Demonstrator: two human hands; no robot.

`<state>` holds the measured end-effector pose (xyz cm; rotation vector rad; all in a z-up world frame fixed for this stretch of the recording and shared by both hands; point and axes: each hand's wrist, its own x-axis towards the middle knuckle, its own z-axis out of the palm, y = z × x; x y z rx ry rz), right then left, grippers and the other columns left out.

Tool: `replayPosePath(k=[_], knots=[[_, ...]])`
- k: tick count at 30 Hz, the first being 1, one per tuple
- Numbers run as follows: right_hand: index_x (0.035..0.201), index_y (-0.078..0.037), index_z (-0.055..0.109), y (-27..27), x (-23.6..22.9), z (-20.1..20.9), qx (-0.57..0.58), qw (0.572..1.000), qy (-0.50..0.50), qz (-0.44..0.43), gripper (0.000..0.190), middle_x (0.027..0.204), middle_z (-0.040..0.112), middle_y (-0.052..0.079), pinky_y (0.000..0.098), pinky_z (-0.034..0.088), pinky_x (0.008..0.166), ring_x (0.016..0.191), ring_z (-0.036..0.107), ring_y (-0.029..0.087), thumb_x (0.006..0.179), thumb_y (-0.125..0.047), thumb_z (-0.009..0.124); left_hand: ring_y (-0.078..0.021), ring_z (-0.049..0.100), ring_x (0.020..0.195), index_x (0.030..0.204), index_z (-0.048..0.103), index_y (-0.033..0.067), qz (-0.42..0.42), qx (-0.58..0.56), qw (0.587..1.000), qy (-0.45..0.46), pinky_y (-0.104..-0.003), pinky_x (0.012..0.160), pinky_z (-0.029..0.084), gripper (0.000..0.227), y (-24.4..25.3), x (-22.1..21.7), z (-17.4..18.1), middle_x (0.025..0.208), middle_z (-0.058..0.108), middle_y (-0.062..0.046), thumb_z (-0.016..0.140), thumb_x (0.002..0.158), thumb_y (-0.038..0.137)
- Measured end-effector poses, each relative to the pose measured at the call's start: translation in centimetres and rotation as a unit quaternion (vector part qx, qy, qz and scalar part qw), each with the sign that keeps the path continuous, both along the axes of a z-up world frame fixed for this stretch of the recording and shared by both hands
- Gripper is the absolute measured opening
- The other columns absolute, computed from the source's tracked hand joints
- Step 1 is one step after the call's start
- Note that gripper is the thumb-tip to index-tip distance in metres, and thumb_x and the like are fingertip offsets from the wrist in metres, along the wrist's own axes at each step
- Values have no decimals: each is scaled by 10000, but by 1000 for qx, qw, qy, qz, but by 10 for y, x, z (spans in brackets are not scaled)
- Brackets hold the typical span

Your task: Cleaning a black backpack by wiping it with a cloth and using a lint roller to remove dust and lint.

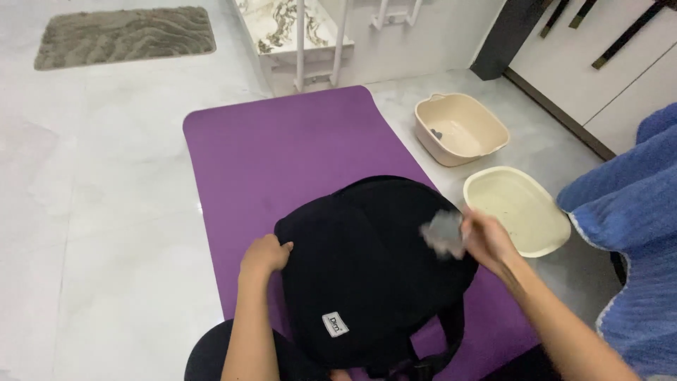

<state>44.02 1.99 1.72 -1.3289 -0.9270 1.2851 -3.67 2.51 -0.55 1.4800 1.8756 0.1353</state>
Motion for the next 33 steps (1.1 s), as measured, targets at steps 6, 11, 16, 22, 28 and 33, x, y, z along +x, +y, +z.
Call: replayPosePath(k=[6,11,16,22,28,33], knots=[[1066,-62,815,-2,-94,1,54,884,-457,77,405,888,763,240,458,545,816,922,742,393,975,-382,584,-455,625,1264,1329,632,-111,-15,0,1000,-5,-541,1006,529,630,-6,-3,3,1283,666,-349,561,996,418],[717,-96,840,-51,-47,-11,-49,854,-395,336,268,729,802,126,373,545,751,710,765,243,870,-216,655,-454,632,1258,1336,640,-101,-10,12,1000,-19,-548,999,532,627,-3,-6,-1,1273,679,-346,582,982,413],[906,-1,874,-90,97,-20,-166,856,-421,251,351,914,832,233,476,533,859,922,778,342,884,-241,619,-471,618,1270,1344,629,-111,-32,12,999,13,-560,1006,528,635,2,-4,-14,1271,677,-359,559,998,417],[642,-33,657,-130,113,22,-52,971,-214,-91,346,513,434,50,352,302,461,472,377,169,936,-216,662,-448,641,1260,1381,623,-70,-24,31,998,47,-563,983,542,657,-15,6,-12,1275,695,-336,602,964,437],[1415,-150,526,-150,88,-22,-56,981,78,-170,445,1057,636,17,365,551,775,940,642,169,980,-100,609,-445,405,1473,1584,388,127,-47,167,976,130,-706,1092,384,631,-76,98,70,1622,383,-229,424,1062,480],[1457,-87,514,-151,92,-13,-69,974,96,-192,476,1145,550,22,382,510,874,1039,562,191,994,-130,619,-483,206,1533,1539,424,87,-382,76,909,145,-771,1138,216,502,-117,229,98,1664,231,-240,312,1109,321]])
